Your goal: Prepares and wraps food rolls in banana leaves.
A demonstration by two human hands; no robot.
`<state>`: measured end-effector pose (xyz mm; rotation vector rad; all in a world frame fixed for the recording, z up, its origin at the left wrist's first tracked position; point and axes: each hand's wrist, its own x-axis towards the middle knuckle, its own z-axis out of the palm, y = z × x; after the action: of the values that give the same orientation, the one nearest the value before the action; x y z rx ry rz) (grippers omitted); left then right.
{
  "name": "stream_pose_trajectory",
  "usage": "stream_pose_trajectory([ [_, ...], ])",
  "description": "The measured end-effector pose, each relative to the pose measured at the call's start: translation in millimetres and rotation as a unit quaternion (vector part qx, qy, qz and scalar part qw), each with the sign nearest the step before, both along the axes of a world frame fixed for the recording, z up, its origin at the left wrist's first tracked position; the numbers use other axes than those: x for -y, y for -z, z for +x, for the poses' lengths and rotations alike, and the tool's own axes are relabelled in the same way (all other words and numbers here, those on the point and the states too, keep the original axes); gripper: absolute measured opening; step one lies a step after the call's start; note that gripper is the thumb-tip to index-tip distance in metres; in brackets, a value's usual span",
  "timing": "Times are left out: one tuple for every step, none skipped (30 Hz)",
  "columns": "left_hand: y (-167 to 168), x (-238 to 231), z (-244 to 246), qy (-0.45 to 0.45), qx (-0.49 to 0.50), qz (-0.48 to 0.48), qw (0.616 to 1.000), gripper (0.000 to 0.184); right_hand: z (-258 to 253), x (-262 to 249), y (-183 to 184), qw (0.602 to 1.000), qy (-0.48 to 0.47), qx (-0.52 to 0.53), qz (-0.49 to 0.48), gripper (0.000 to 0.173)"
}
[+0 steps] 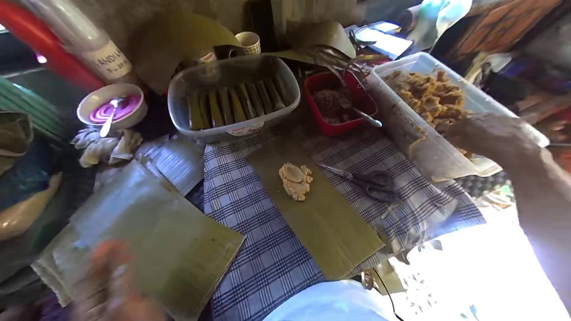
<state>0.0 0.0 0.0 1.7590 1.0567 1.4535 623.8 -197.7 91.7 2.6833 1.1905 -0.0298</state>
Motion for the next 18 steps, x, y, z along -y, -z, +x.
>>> stream_pose_trajectory([
  [-2.8, 9.4, 36.8, 0.032, 0.070, -0.083, 0.994, 0.035, 4.5, 0.8, 4.1, 0.999, -0.024, 0.012, 0.020, 0.014],
  [-6.3, 19.0, 70.7, 0.060, 0.121, -0.172, 0.976, 0.032, 4.1, 0.9, 4.8, 0.996, -0.052, 0.029, 0.065, 0.016],
  [-3.2, 27.3, 95.7, 0.093, 0.156, -0.253, 0.950, 0.033, -5.3, -3.3, 0.6, 0.988, -0.076, 0.031, 0.128, 0.017],
  [8.5, 33.7, 109.7, 0.138, 0.177, -0.330, 0.917, 0.040, -20.6, -10.1, -4.8, 0.978, -0.094, 0.017, 0.185, 0.021],
  [18.2, 38.3, 121.6, 0.173, 0.183, -0.395, 0.884, 0.046, -36.9, -18.4, -7.0, 0.967, -0.105, -0.004, 0.232, 0.026],
  [24.8, 41.8, 132.4, 0.193, 0.182, -0.446, 0.855, 0.049, -52.8, -28.3, -5.2, 0.957, -0.108, -0.039, 0.265, 0.030],
  [27.8, 44.3, 142.9, 0.201, 0.181, -0.486, 0.831, 0.050, -65.5, -39.1, 0.1, 0.951, -0.104, -0.082, 0.279, 0.031],
  [27.8, 46.2, 152.5, 0.202, 0.175, -0.515, 0.815, 0.049, -72.1, -50.2, 9.5, 0.945, -0.103, -0.126, 0.284, 0.034],
  [28.6, 46.8, 159.0, 0.204, 0.172, -0.534, 0.802, 0.049, -73.2, -61.4, 22.8, 0.935, -0.102, -0.172, 0.294, 0.036],
  [29.7, 45.7, 163.6, 0.207, 0.168, -0.542, 0.797, 0.049, -71.7, -72.7, 36.6, 0.920, -0.094, -0.216, 0.315, 0.036],
  [31.8, 42.4, 166.9, 0.210, 0.167, -0.543, 0.796, 0.049, -71.6, -84.1, 45.9, 0.898, -0.072, -0.257, 0.350, 0.033],
  [33.7, 38.6, 169.9, 0.213, 0.167, -0.542, 0.795, 0.048, -73.6, -95.5, 48.5, 0.874, -0.033, -0.290, 0.388, 0.030],
  [35.2, 35.1, 173.2, 0.214, 0.166, -0.542, 0.796, 0.047, -74.7, -105.5, 49.8, 0.843, 0.003, -0.315, 0.435, 0.027],
  [36.5, 32.5, 177.7, 0.213, 0.157, -0.539, 0.800, 0.047, -73.9, -115.0, 52.3, 0.802, 0.028, -0.335, 0.493, 0.025],
  [37.4, 30.7, 183.3, 0.213, 0.133, -0.530, 0.810, 0.047, -72.6, -125.0, 54.6, 0.754, 0.045, -0.355, 0.551, 0.024],
  [38.4, 30.3, 189.2, 0.215, 0.094, -0.514, 0.825, 0.049, -71.3, -135.1, 56.8, 0.714, 0.056, -0.366, 0.594, 0.024],
  [38.0, 31.5, 195.4, 0.217, 0.042, -0.491, 0.842, 0.054, -70.5, -143.4, 57.9, 0.697, 0.064, -0.367, 0.613, 0.026],
  [37.7, 32.9, 200.5, 0.222, -0.023, -0.464, 0.857, 0.060, -69.0, -150.2, 58.8, 0.702, 0.065, -0.354, 0.614, 0.028],
])
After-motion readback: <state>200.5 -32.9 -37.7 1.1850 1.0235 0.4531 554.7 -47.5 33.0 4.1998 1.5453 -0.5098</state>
